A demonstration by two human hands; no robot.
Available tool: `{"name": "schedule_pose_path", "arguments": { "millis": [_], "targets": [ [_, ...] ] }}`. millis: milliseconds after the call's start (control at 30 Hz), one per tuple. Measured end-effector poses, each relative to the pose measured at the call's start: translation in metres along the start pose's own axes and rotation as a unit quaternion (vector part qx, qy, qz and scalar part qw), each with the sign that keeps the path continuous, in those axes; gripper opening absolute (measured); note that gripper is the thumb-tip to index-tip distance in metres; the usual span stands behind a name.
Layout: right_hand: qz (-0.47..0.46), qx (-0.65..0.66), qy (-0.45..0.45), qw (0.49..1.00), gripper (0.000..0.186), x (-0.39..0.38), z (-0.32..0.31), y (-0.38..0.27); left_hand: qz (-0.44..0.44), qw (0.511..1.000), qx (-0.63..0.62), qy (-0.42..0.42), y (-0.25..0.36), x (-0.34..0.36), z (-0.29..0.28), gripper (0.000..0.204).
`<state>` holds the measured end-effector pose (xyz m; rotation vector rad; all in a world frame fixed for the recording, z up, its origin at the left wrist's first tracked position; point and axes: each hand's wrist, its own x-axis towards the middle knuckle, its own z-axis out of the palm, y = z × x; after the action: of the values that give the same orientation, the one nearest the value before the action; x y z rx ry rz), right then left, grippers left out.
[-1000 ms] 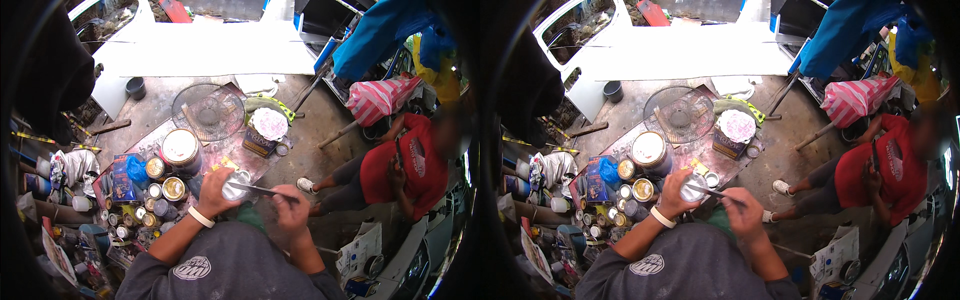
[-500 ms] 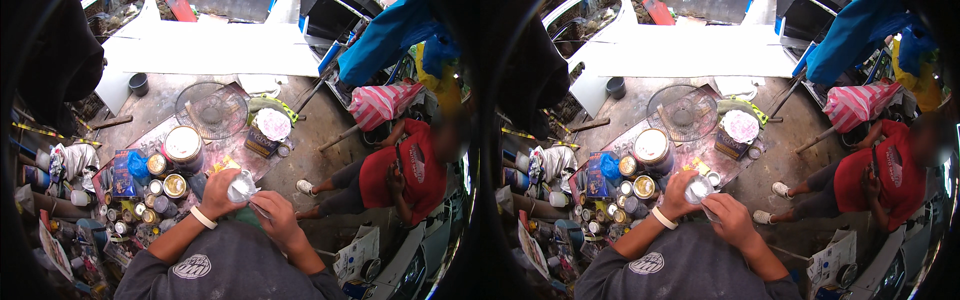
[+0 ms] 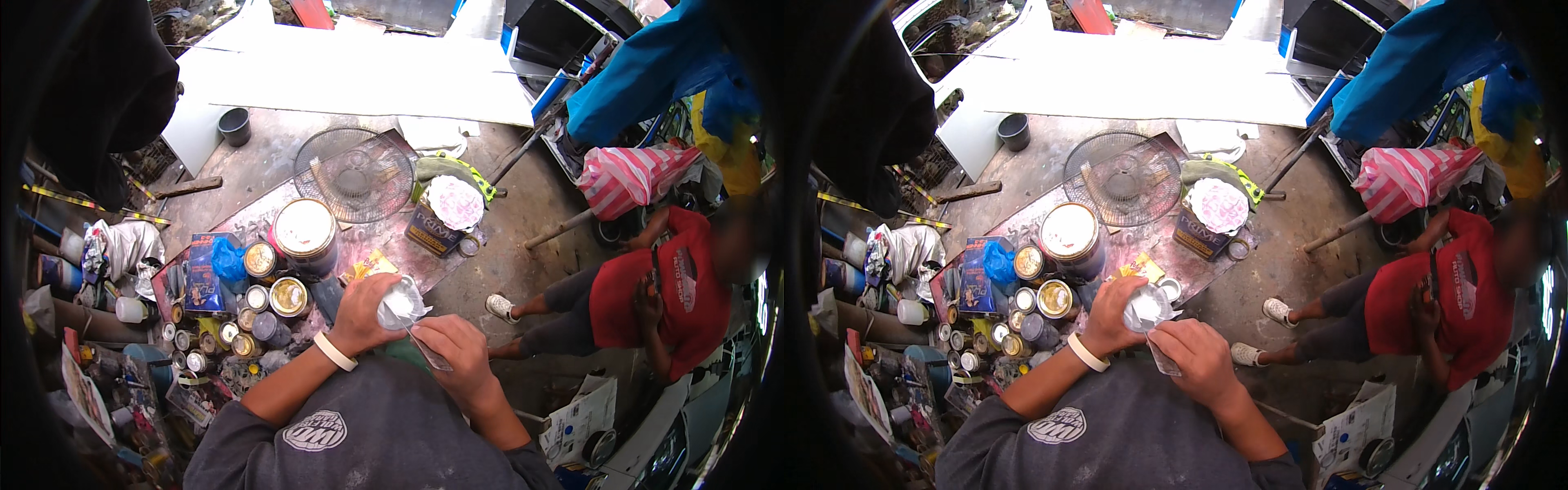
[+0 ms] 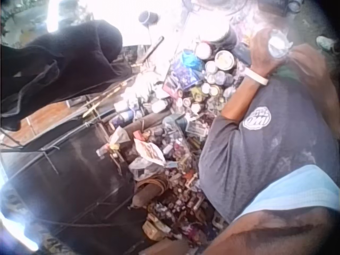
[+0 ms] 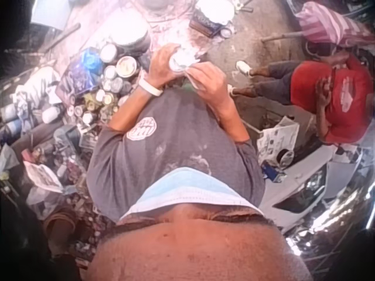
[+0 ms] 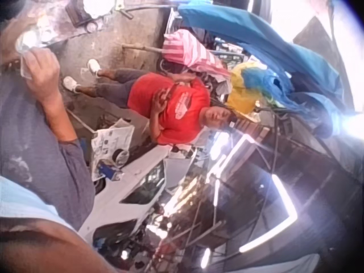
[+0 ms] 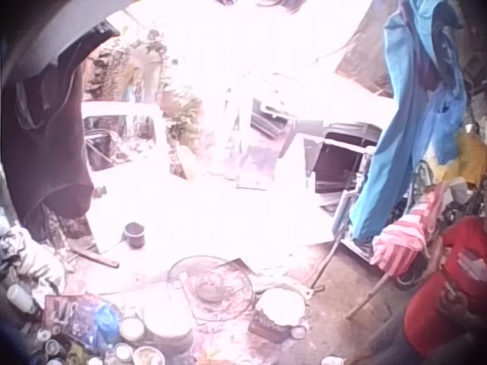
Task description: The person prepares paint by cutting a face mask to use as a filter, pouring paint into a container, and then mixing it with a stick.
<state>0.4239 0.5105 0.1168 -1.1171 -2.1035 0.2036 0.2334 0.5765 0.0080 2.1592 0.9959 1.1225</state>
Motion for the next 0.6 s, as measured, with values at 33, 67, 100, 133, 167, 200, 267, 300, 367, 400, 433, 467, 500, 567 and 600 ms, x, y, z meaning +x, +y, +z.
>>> {"name": "schedule_pose_path", "arguments": {
  "millis": [33, 67, 100, 133, 167, 200, 267, 300, 367, 400, 433, 467, 500, 567, 600],
  "targets": [
    [-0.005, -0.001, 0.003, 1.0, 0.032, 0.0, 0.0, 0.0, 0.002, 1.0, 0.001, -0.001, 0.0, 0.001, -0.001, 0.094],
    [-0.009, -0.003, 0.007, 1.0, 0.032, 0.0, -0.001, 0.0, 0.004, 1.0, 0.001, -0.003, 0.002, 0.001, -0.001, 0.094],
    [-0.012, -0.003, 0.008, 1.0, 0.032, 0.0, -0.001, 0.0, 0.003, 1.0, 0.001, -0.005, 0.001, 0.001, -0.002, 0.094],
    [-0.014, -0.004, 0.003, 1.0, 0.032, 0.001, -0.001, 0.0, 0.002, 1.0, 0.0, -0.001, 0.0, 0.0, -0.002, 0.094],
    [-0.015, -0.004, -0.001, 1.0, 0.032, 0.001, -0.001, 0.001, 0.002, 1.0, -0.001, 0.002, -0.001, -0.001, -0.002, 0.094],
    [-0.017, -0.005, -0.004, 1.0, 0.032, 0.001, -0.002, 0.001, 0.003, 1.0, -0.001, 0.005, -0.001, -0.001, -0.002, 0.094],
    [-0.015, -0.007, -0.012, 1.0, 0.032, 0.001, -0.004, 0.001, 0.004, 1.0, 0.004, 0.008, 0.0, -0.001, -0.002, 0.094],
    [-0.014, -0.008, -0.016, 1.0, 0.032, 0.001, -0.004, 0.0, 0.004, 1.0, 0.006, 0.008, 0.0, -0.001, -0.003, 0.094],
    [-0.018, -0.005, -0.012, 1.0, 0.032, 0.002, -0.009, -0.003, 0.004, 1.0, 0.005, 0.007, 0.001, -0.001, -0.005, 0.093],
    [-0.02, -0.003, -0.01, 1.0, 0.032, 0.001, -0.012, -0.005, 0.004, 1.0, 0.005, 0.006, 0.001, -0.001, -0.005, 0.093],
    [-0.022, -0.002, -0.015, 1.0, 0.033, 0.001, -0.014, -0.006, 0.004, 1.0, 0.006, 0.007, 0.0, -0.002, -0.005, 0.093],
    [-0.024, -0.001, -0.02, 1.0, 0.033, 0.0, -0.016, -0.008, 0.003, 1.0, 0.007, 0.008, 0.0, -0.003, -0.005, 0.093],
    [-0.025, -0.001, -0.025, 0.999, 0.034, -0.001, -0.018, -0.009, 0.004, 1.0, 0.008, 0.008, -0.001, -0.003, -0.005, 0.094],
    [-0.026, 0.005, -0.034, 0.999, 0.034, 0.001, -0.019, -0.011, 0.002, 1.0, 0.007, 0.006, 0.0, -0.003, -0.004, 0.094],
    [-0.026, 0.009, -0.039, 0.999, 0.035, 0.002, -0.019, -0.011, 0.0, 1.0, 0.006, 0.005, 0.0, -0.003, -0.004, 0.094]
  ]
}}
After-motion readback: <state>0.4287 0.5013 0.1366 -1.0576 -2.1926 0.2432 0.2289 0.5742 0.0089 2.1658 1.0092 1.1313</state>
